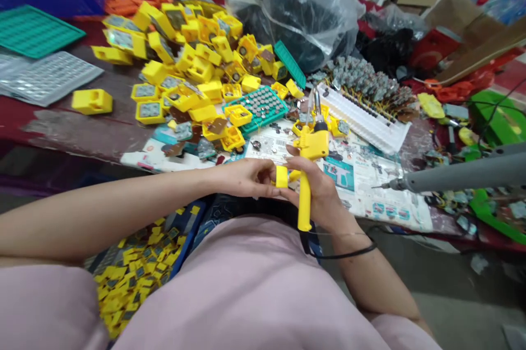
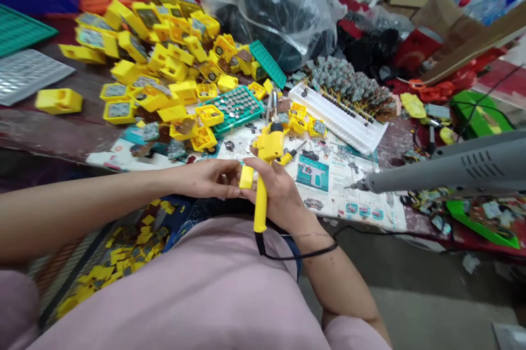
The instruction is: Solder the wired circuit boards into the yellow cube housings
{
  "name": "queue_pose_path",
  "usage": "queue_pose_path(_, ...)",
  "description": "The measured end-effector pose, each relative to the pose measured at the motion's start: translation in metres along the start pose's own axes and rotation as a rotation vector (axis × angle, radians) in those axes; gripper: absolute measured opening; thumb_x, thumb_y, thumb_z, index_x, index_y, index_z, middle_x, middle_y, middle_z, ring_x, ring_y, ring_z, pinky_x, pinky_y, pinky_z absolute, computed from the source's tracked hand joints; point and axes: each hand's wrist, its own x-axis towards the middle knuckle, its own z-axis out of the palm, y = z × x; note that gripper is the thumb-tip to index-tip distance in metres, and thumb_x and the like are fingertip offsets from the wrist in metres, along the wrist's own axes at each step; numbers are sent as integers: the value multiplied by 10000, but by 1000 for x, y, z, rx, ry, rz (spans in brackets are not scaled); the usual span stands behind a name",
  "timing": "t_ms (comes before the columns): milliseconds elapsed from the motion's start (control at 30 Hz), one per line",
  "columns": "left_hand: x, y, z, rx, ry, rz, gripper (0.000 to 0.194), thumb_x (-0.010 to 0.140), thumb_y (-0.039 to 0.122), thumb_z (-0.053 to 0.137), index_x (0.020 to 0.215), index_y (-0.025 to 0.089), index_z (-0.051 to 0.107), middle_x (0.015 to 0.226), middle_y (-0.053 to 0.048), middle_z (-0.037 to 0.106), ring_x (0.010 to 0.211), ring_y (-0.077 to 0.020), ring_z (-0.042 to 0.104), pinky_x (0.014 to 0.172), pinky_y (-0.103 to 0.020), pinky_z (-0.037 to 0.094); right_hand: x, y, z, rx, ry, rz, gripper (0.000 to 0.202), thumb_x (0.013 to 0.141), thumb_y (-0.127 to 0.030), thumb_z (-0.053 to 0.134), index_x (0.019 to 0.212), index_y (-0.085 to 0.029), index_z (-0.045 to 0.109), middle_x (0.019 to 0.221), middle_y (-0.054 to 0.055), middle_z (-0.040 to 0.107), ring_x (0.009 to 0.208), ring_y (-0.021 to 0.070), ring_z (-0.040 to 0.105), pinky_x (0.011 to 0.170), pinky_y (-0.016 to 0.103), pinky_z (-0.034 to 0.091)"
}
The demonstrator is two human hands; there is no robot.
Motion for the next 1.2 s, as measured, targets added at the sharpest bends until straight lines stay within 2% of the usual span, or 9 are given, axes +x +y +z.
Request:
queue_pose_path(133, 1, -10, -5, -228, -83, 18, 697, 637, 835, 679, 842, 184, 542, 710, 14, 601, 649, -117, 531, 592, -241, 363, 0, 4, 4, 133, -1, 66, 541, 872, -351, 736, 1323, -292, 443, 1381, 126, 620, 1025, 208, 741, 834, 329, 644)
queue_pose_path(233, -2, -13, -3, -420, 5, -39, 743, 542, 845, 735, 801, 172, 554, 719, 33, 565, 677, -100, 490, 626, -240, 364, 0, 4, 9, 110, 59, 55, 546, 868, -370, 739, 1317, -275, 443, 1379, 150, 620, 982, 212, 754, 825, 347, 657)
queue_pose_path(333, -4, -12, 1, -576, 92, -99, 734, 516, 820, 769, 769, 156, 584, 739, 32, 557, 703, -92, 473, 670, -244, 361, 1, -1, 10, -16, 153, -7, 525, 864, -328, 746, 1301, -241, 468, 1307, 158, 662, 1094, 260, 724, 914, 419, 642)
queue_pose_path(467, -5, -7, 6, -684, 155, -51, 569, 540, 579, 884, 826, 174, 604, 789, 42, 593, 758, -98, 509, 714, -244, 366, 5, -11, 5, -173, 203, -98, 508, 846, -309, 766, 1268, -194, 506, 1247, 180, 687, 1180, 309, 681, 949, 471, 626)
queue_pose_path(700, -5, -7, 9, -791, 104, -75, 386, 670, 360, 779, 970, 201, 595, 826, 39, 641, 753, -104, 565, 710, -237, 387, 7, -13, 4, -121, 269, -3, 462, 868, -307, 743, 1255, -215, 506, 1268, 156, 683, 923, 227, 763, 808, 379, 669)
queue_pose_path(867, -6, -2, 1, -637, 68, -104, 260, 731, 189, 643, 971, 196, 542, 683, 55, 628, 607, -104, 593, 655, -230, 445, 6, -11, 9, -1, 277, 83, 440, 874, -269, 736, 1252, -236, 512, 1298, 128, 664, 897, 185, 761, 793, 331, 669)
queue_pose_path(967, -13, 7, -8, -261, 101, -133, 231, 774, 95, 517, 967, 165, 622, 710, 38, 644, 584, -94, 595, 618, -211, 445, 6, -9, 12, 134, 219, 147, 430, 892, -275, 711, 1273, -254, 513, 1292, 101, 664, 927, 184, 760, 776, 305, 670)
queue_pose_path(1067, -14, 9, -18, 59, 116, -63, 350, 740, 36, 500, 996, 146, 712, 853, 15, 714, 729, -96, 653, 735, -189, 467, 4, 4, 18, 298, 133, 217, 404, 925, -337, 662, 1291, -290, 497, 1346, 76, 636, 969, 182, 754, 812, 308, 664)
queue_pose_path(1200, -4, -1, -22, 196, 168, -156, 355, 769, 106, 541, 1045, 164, 756, 735, 36, 698, 655, -105, 617, 690, -201, 443, -5, 22, 21, 142, 34, 190, 276, 961, -310, 599, 1225, -285, 522, 1308, 56, 677, 1085, 197, 721, 908, 345, 628)
